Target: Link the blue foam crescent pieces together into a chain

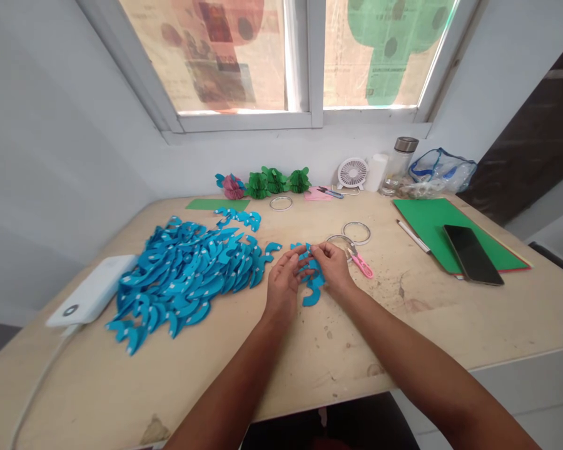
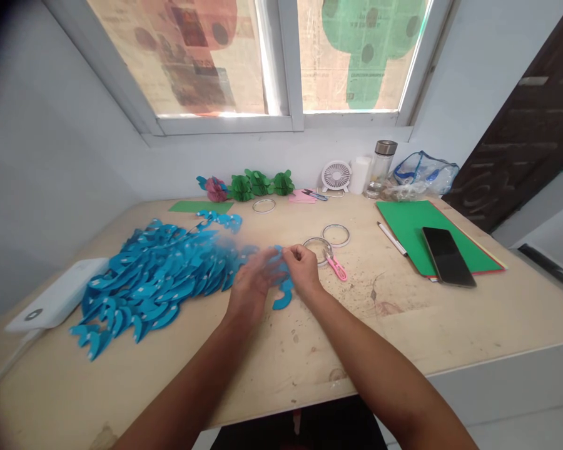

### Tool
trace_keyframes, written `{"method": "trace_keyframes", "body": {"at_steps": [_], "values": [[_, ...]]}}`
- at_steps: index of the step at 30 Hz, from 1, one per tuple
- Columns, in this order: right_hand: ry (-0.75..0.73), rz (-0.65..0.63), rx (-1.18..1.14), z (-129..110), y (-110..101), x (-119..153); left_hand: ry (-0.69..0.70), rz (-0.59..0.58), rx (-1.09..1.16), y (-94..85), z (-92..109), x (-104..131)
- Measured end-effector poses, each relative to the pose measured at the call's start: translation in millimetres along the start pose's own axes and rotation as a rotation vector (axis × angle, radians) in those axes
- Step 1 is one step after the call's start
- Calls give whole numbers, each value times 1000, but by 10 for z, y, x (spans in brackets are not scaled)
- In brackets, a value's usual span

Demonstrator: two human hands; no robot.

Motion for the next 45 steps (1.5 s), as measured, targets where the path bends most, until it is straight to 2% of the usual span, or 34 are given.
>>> {"method": "trace_keyframes", "body": {"at_steps": [7, 17, 35, 41, 45], "values": [[-9, 42, -8, -48, -35, -5, 31, -46, -173, -8, -47, 13], [36, -3, -80, -15, -3, 4, 11, -4, -112, 4, -48, 26], [104, -82, -214, 19, 34, 4, 7, -25, -40, 43, 20, 26], [133, -129, -221, 3, 57, 23, -3, -11, -48, 20, 23, 25], [132, -147, -214, 25, 65, 22, 52, 19, -139, -37, 22, 0]]}}
Point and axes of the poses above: each hand's wrist, its own x-axis away from the middle knuckle, its own y-axis out of the palm, z = x × y, the point moved 5 cm from there along -x, towards the middle knuckle, and after that the axes turned 7 degrees about y, right-handed, at the moved point
